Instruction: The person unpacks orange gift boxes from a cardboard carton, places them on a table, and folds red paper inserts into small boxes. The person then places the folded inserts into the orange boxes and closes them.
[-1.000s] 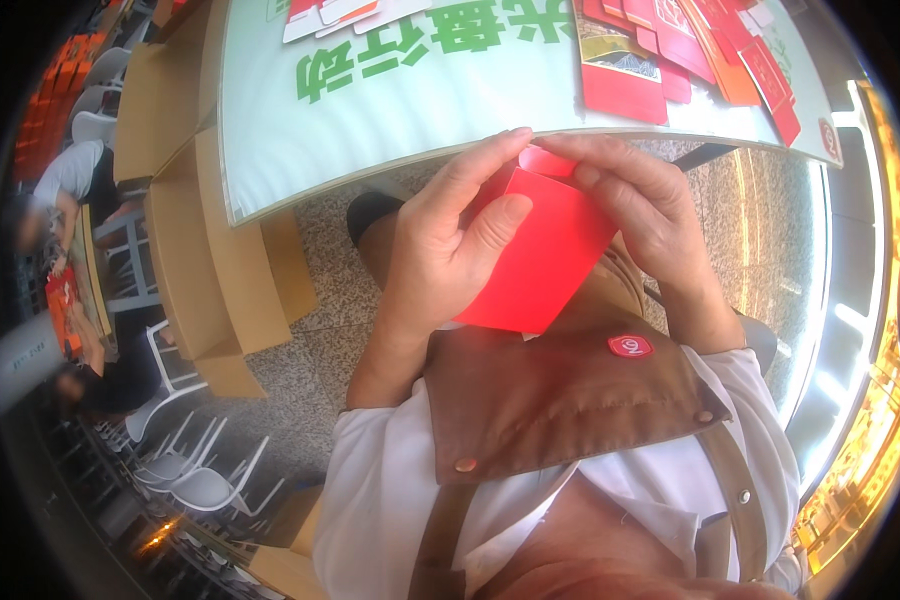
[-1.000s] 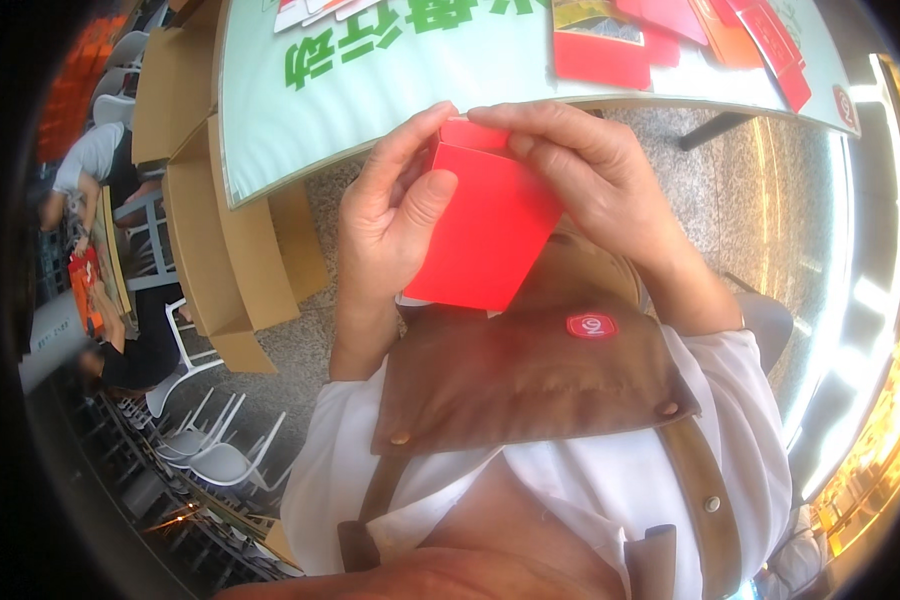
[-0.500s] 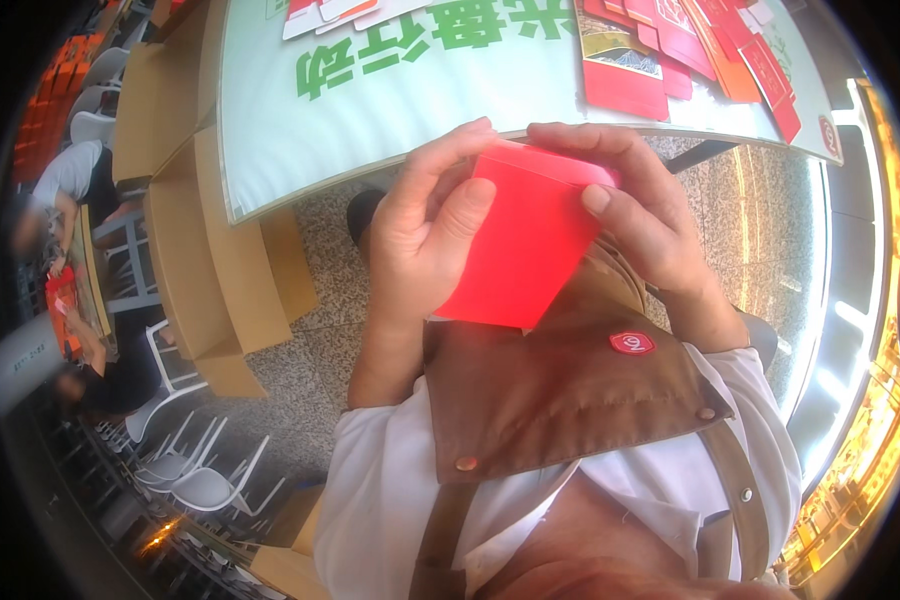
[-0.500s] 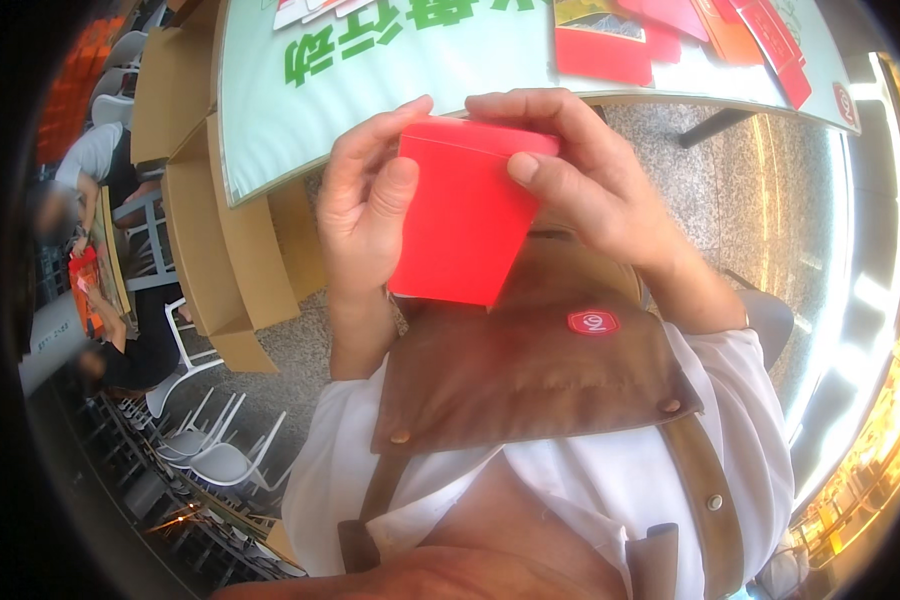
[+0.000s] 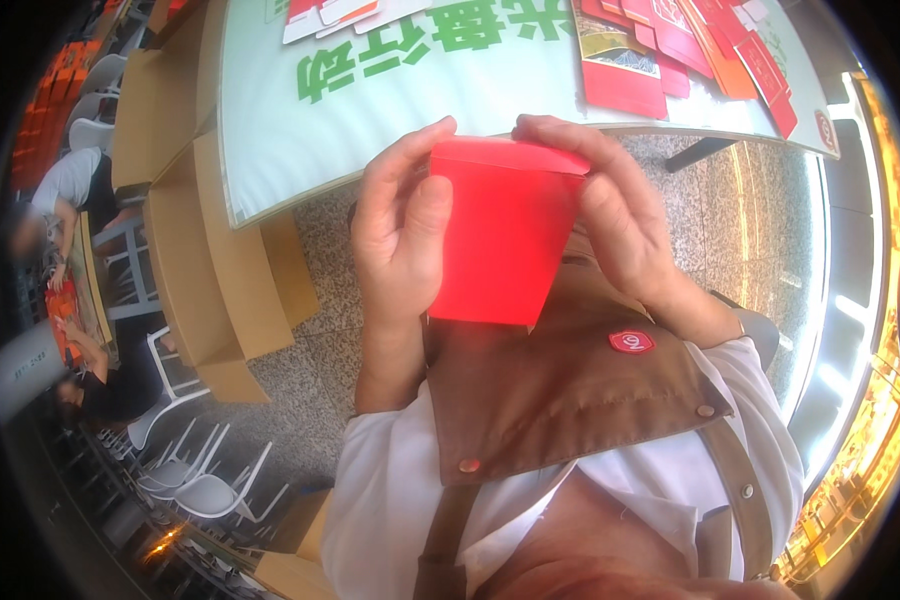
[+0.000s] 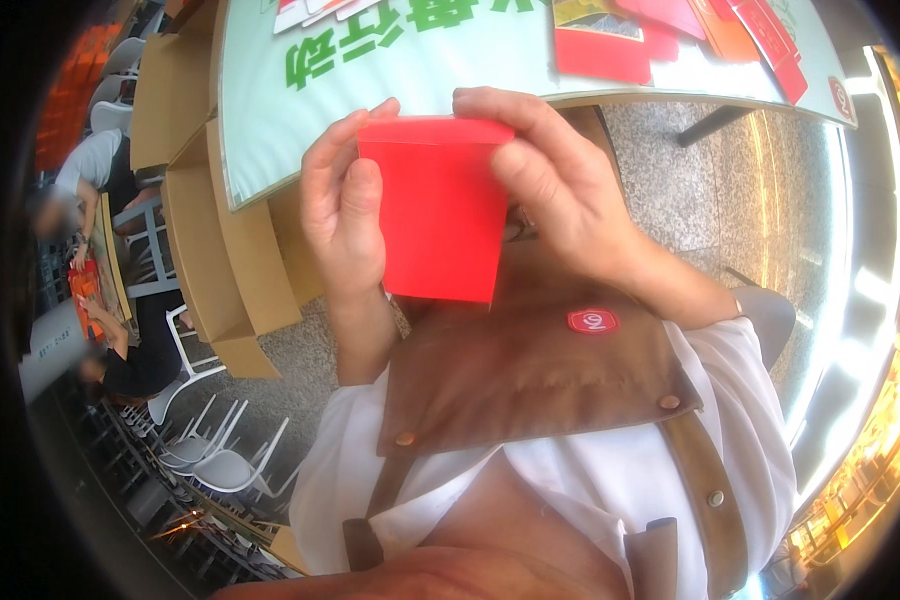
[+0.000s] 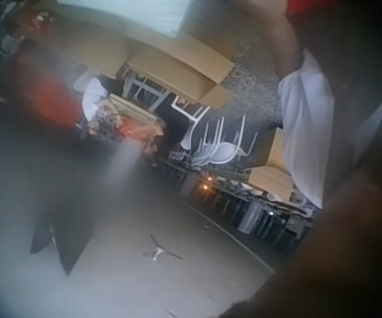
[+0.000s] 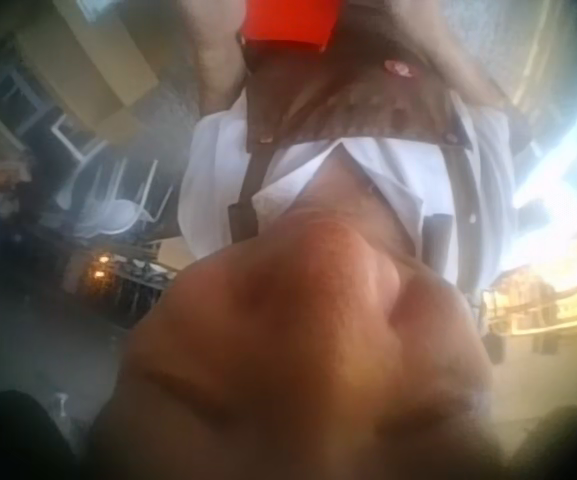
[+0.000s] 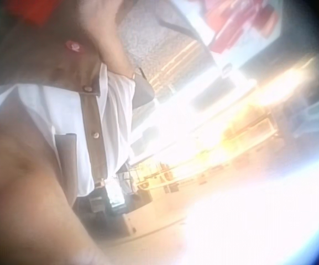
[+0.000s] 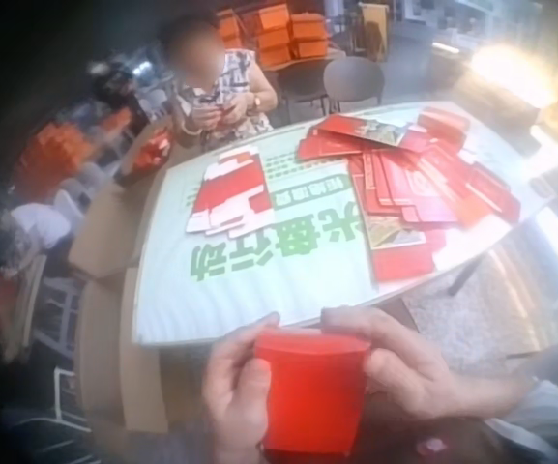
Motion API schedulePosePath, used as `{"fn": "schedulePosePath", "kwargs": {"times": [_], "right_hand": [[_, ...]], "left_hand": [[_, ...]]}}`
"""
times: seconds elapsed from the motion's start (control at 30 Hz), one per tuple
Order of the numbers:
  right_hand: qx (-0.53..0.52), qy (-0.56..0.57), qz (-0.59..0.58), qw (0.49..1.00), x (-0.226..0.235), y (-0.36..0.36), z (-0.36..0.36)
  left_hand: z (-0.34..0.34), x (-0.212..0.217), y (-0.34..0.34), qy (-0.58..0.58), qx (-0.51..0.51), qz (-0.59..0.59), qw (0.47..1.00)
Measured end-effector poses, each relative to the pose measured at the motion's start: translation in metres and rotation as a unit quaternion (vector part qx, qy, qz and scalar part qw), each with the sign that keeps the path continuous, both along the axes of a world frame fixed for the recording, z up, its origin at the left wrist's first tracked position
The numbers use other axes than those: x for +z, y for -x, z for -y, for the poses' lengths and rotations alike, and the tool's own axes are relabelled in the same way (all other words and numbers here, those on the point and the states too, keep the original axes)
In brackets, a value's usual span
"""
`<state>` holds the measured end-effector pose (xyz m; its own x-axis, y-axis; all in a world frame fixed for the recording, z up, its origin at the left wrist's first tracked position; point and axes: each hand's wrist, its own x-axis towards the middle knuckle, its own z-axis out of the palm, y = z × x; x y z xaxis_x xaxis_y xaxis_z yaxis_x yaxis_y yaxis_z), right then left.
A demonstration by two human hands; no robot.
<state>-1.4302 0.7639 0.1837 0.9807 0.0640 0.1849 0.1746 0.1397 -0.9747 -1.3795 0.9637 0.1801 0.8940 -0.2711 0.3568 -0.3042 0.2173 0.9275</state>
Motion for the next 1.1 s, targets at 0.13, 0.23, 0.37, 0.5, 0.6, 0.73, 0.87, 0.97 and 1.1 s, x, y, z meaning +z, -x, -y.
{"fn": "schedulePosePath", "kwargs": {"times": [0.13,0.23,0.37,0.5,0.6,0.73,0.87,0.97,1.1], "right_hand": [[-0.035,-0.115,-0.068,0.99,0.002,-0.001,-0.009],[-0.04,-0.104,-0.073,0.991,0.001,-0.003,-0.007],[-0.025,-0.144,-0.143,0.979,0.011,-0.001,-0.004],[-0.021,-0.152,-0.168,0.974,0.015,-0.006,-0.003],[-0.023,-0.094,-0.166,0.981,0.017,-0.01,-0.007],[-0.059,-0.059,-0.123,0.989,0.003,-0.013,-0.008],[-0.039,-0.089,-0.121,0.988,-0.002,-0.028,0.004],[-0.021,-0.103,-0.125,0.987,0.001,-0.04,0.002],[0.007,-0.129,-0.128,0.983,-0.004,-0.043,-0.003]], "left_hand": [[0.001,-0.001,0.002,-0.001,-0.006,0.01,1.0],[0.0,-0.005,0.003,0.006,-0.022,0.008,1.0],[0.002,-0.005,0.004,-0.003,-0.028,0.021,0.999],[0.002,-0.003,0.003,0.001,-0.022,0.003,1.0],[-0.008,-0.012,0.008,-0.077,0.037,0.0,0.996],[-0.012,-0.006,-0.004,-0.139,0.006,-0.01,0.99],[-0.004,-0.012,-0.018,-0.11,-0.003,0.002,0.994],[-0.01,0.001,-0.023,-0.102,-0.015,0.001,0.995],[-0.014,-0.001,-0.022,-0.11,-0.008,0.001,0.994]]}}
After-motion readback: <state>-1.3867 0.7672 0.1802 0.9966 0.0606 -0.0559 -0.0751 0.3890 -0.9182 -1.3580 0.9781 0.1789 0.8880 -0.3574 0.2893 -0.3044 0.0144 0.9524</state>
